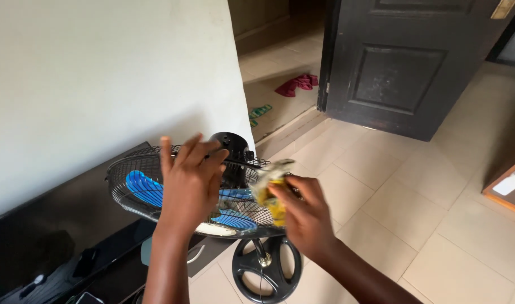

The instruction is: Dusting a standing fan and a television screen using a cloth.

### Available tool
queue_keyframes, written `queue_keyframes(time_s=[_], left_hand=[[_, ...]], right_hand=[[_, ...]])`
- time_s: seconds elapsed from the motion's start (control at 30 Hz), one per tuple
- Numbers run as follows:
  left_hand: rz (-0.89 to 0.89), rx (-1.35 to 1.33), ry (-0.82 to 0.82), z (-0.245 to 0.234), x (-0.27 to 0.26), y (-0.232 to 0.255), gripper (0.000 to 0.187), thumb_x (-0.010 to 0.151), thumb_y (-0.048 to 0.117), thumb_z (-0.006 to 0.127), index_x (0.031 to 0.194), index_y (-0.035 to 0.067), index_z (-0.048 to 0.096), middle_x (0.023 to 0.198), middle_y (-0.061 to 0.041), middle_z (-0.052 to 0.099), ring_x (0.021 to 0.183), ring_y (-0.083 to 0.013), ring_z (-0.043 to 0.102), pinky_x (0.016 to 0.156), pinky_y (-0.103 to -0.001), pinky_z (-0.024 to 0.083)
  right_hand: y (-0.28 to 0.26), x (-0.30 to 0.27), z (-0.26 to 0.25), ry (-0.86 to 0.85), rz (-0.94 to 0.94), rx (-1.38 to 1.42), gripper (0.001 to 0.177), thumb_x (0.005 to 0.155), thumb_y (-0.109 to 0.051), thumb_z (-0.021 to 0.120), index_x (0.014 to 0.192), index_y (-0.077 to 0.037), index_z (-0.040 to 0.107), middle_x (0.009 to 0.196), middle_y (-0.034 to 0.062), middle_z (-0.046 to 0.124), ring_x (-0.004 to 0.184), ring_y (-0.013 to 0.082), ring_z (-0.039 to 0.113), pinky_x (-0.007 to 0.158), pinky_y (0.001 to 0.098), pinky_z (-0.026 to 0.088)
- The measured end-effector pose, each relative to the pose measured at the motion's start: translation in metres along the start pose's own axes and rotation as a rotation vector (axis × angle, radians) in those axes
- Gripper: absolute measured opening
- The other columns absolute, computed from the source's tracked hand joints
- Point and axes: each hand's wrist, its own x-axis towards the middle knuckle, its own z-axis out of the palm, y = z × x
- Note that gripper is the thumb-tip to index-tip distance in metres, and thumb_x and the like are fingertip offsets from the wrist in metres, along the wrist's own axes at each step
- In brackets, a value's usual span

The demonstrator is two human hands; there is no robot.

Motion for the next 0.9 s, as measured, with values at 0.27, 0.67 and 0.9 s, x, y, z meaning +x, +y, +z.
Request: queue_keyframes(time_s=[0.27, 0.67, 0.9], left_hand=[[-0.116, -0.244, 0.058, 0.011, -0.005, -0.011, 0.013, 0.083, 0.007, 0.076, 0.095, 0.013, 0.079, 0.106, -0.002, 0.075, 0.104, -0.0233, 0.068, 0.105, -0.048, 0.037], [-0.086, -0.237, 0.102, 0.014, -0.002, -0.013, 0.011, 0.082, 0.009, 0.077, 0.093, 0.013, 0.079, 0.103, -0.002, 0.075, 0.100, -0.0241, 0.067, 0.099, -0.046, 0.038], [-0.093, -0.241, 0.113, 0.013, -0.004, -0.012, 0.010, 0.083, 0.009, 0.077, 0.093, 0.012, 0.078, 0.104, -0.002, 0.075, 0.101, -0.0229, 0.067, 0.099, -0.045, 0.038]], right_hand=[[-0.010, -0.031, 0.053, 0.056, -0.016, -0.141, 0.055, 0.078, 0.007, 0.066, 0.132, 0.002, 0.065, 0.131, 0.0189, 0.057, 0.111, 0.0334, 0.052, 0.091, 0.0453, 0.047], [-0.005, -0.090, 0.114, -0.164, -0.148, -0.284, 0.045, 0.087, -0.014, 0.064, 0.130, -0.004, 0.067, 0.127, 0.0095, 0.057, 0.098, 0.0227, 0.054, 0.083, 0.0433, 0.034], [-0.012, -0.104, 0.129, -0.319, -0.138, -0.252, 0.042, 0.092, -0.019, 0.063, 0.130, -0.004, 0.067, 0.124, 0.0094, 0.057, 0.100, 0.0239, 0.052, 0.083, 0.0431, 0.035]])
